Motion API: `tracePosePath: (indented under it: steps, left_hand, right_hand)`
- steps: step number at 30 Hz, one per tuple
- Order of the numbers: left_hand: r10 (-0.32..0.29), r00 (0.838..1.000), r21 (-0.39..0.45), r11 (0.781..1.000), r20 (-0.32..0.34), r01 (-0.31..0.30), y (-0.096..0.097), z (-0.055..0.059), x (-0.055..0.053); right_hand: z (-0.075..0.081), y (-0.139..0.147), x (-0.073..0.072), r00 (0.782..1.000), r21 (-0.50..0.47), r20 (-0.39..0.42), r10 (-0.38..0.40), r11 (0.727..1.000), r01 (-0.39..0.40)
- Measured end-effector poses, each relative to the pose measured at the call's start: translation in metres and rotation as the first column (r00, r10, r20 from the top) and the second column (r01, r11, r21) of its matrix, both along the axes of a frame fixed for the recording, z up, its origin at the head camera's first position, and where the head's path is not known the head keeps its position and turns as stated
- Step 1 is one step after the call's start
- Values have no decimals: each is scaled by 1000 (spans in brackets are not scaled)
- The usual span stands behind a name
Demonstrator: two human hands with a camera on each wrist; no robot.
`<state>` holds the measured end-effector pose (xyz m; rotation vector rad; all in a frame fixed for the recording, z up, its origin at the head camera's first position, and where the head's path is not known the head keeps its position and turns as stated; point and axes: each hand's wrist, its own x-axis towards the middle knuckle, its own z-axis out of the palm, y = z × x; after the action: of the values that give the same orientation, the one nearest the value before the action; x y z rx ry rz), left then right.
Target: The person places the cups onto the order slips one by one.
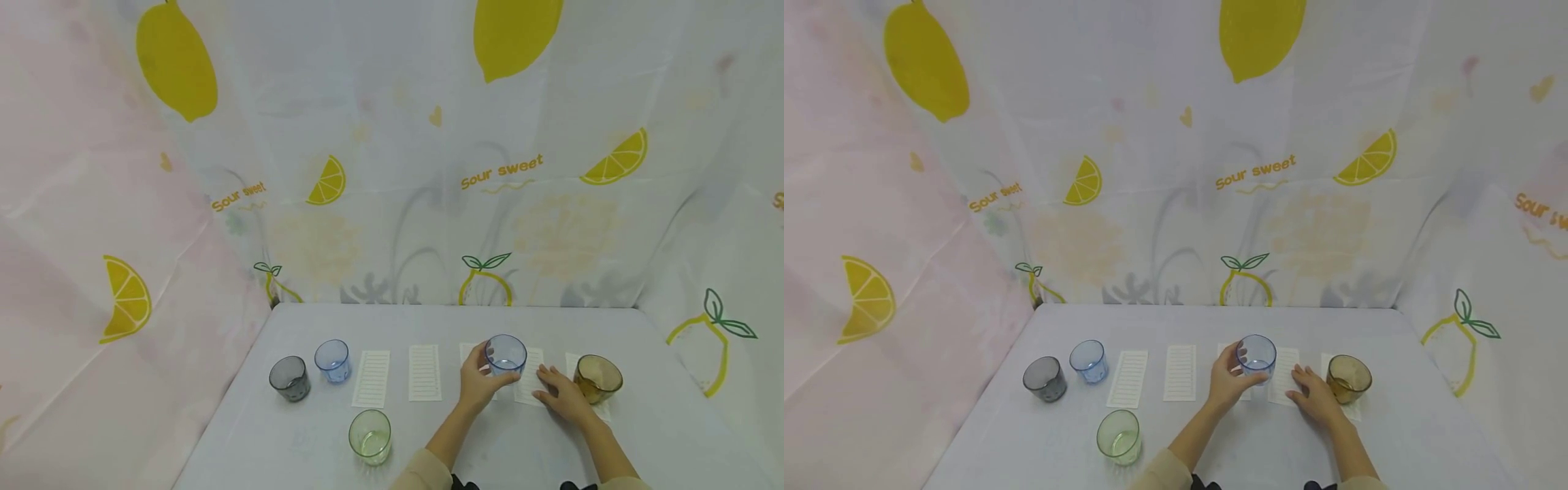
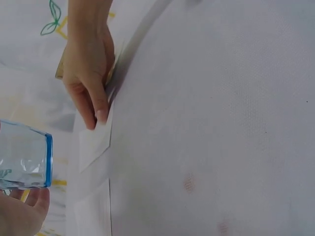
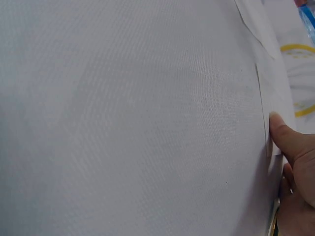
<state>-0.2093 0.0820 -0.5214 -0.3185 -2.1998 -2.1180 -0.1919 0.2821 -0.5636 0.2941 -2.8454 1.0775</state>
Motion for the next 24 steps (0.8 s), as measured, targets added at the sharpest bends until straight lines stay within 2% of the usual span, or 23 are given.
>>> tracePosePath:
  steps: [9,16,24]
  left_hand:
    - [33,998,4,999,44,-33,15,-6,3]
    - [32,998,17,999,54,-33,26,-8,7]
    - [22,999,23,999,42,-23,39,-17,7]
  right_hand:
    - [0,1,-1,1000,-10,9,-1,1000,1]
    - [-1,2,-1,999,-1,-41,-4,1000,4]
    - [-5,2,-2,996,-10,-85,-5,1000,4]
